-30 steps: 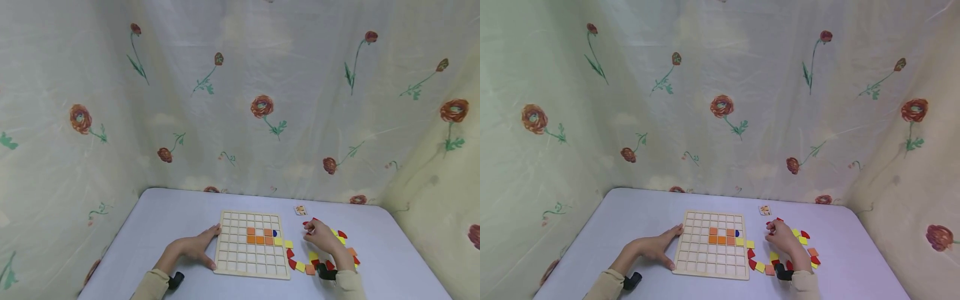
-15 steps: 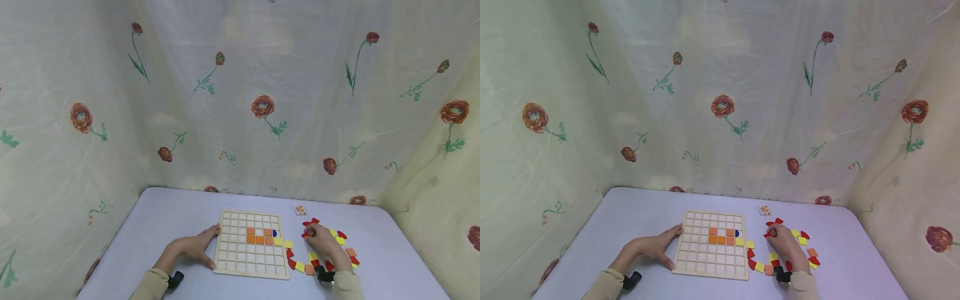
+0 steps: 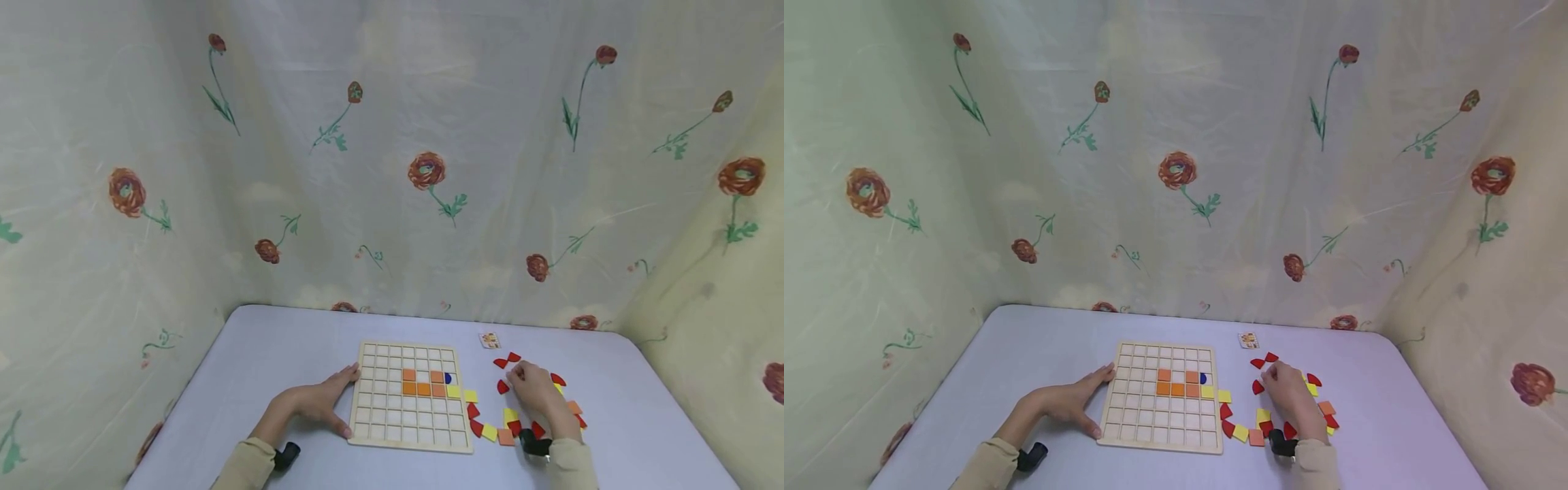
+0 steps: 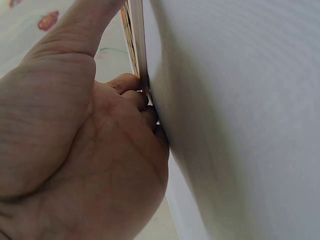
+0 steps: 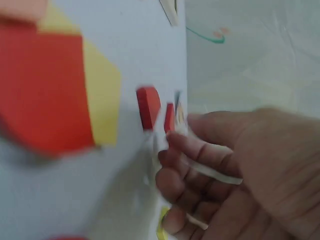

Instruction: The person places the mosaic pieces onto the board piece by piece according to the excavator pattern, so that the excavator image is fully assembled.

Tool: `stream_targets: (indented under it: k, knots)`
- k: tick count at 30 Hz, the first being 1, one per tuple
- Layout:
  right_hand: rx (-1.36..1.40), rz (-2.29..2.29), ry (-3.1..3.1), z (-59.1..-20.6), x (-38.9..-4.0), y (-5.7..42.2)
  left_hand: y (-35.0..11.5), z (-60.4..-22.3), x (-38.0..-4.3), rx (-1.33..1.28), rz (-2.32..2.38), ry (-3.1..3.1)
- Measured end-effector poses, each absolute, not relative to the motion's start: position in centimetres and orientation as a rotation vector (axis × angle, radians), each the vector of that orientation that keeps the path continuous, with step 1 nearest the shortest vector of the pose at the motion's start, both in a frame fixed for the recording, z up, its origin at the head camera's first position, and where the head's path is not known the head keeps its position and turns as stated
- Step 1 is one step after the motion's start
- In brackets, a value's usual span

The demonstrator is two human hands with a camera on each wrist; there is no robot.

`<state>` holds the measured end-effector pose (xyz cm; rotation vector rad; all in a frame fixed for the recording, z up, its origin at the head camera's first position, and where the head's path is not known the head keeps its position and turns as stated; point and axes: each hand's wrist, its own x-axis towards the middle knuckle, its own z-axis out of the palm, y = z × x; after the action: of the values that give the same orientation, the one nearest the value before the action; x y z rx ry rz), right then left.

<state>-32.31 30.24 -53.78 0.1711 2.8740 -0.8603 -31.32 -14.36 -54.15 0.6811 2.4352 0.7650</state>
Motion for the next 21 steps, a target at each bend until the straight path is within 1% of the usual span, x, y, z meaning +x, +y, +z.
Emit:
stream_targets:
  k: [5, 10, 18, 21]
  knots:
    - [0.027, -0.931, 2.815, -54.1, -32.6, 30.4, -14.4, -54.0, -31.2, 0.681, 0.770, 2.435]
    - [0.027, -0.921, 2.815, -54.4, -32.6, 29.7, -14.3, -54.0, -31.3, 0.671, 0.776, 2.434]
    - [0.057, -0.895, 2.874, -54.0, -32.3, 29.1, -14.4, -54.2, -31.4, 0.687, 0.775, 2.430]
    - [0.029, -0.931, 2.896, -53.7, -32.5, 28.5, -14.4, -54.2, -31.3, 0.689, 0.782, 2.422]
